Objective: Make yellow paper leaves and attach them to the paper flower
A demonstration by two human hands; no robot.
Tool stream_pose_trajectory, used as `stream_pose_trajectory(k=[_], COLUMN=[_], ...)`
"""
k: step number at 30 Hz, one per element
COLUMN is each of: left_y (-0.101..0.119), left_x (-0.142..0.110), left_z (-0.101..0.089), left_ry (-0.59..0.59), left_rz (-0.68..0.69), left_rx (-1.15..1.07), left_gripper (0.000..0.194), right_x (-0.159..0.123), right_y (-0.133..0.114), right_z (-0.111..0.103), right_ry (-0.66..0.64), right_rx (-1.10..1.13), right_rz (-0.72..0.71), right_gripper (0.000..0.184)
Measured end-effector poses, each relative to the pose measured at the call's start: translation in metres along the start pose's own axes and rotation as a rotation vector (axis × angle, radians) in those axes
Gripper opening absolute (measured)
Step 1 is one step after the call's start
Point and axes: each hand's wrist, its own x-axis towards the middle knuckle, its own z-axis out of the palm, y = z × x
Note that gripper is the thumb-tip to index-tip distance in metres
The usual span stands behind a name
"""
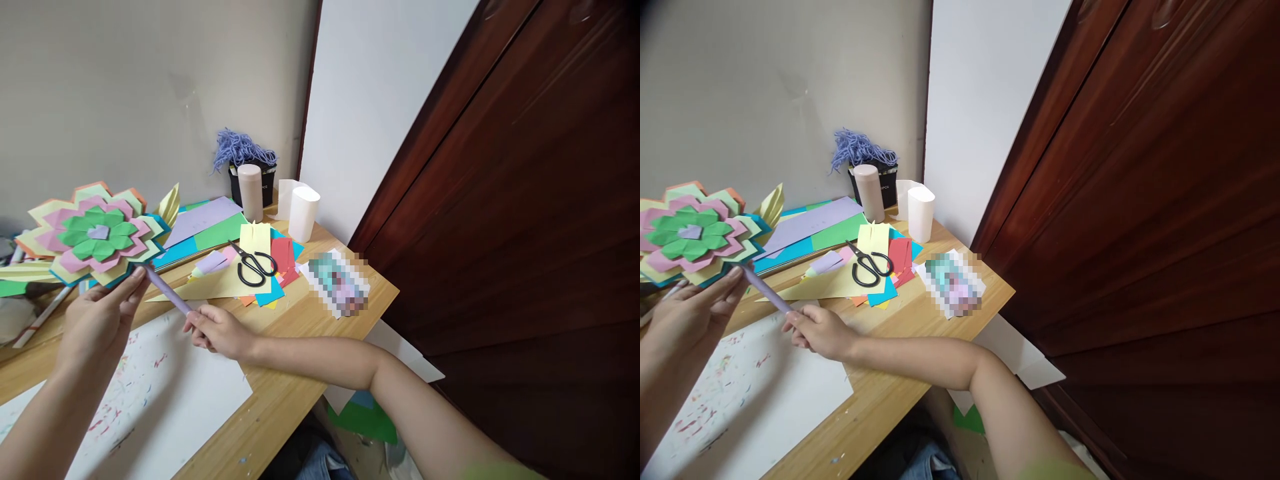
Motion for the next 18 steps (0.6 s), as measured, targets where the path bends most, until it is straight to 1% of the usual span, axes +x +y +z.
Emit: stream_pose_trajectory(k=[3, 7, 10, 13, 16, 18], left_y=[-0.005, -0.006, -0.002, 0.003, 0.006, 0.007], left_x=[0.008, 0.01, 0.013, 0.022, 0.03, 0.031], left_z=[-0.001, -0.002, -0.006, -0.014, -0.02, -0.02], left_ry=[-0.057, -0.049, -0.091, -0.128, -0.111, -0.101], left_rz=[0.05, 0.026, 0.022, 0.025, 0.02, 0.004], left_rx=[-0.061, -0.075, -0.045, -0.033, -0.024, -0.019], left_gripper=[0.022, 0.013, 0.011, 0.009, 0.008, 0.01], right_x=[0.001, 0.002, 0.002, 0.002, 0.001, 0.0], right_y=[0.003, 0.004, 0.0, -0.003, -0.001, 0.001], right_z=[-0.001, -0.003, -0.003, -0.003, -0.002, -0.001], right_ry=[0.014, -0.031, -0.067, -0.131, -0.193, -0.207], right_rx=[0.011, 0.068, 0.074, 0.061, 0.081, 0.1], right_rz=[0.018, 0.05, 0.067, 0.089, 0.11, 0.128], right_gripper=[0.022, 0.02, 0.024, 0.028, 0.032, 0.035])
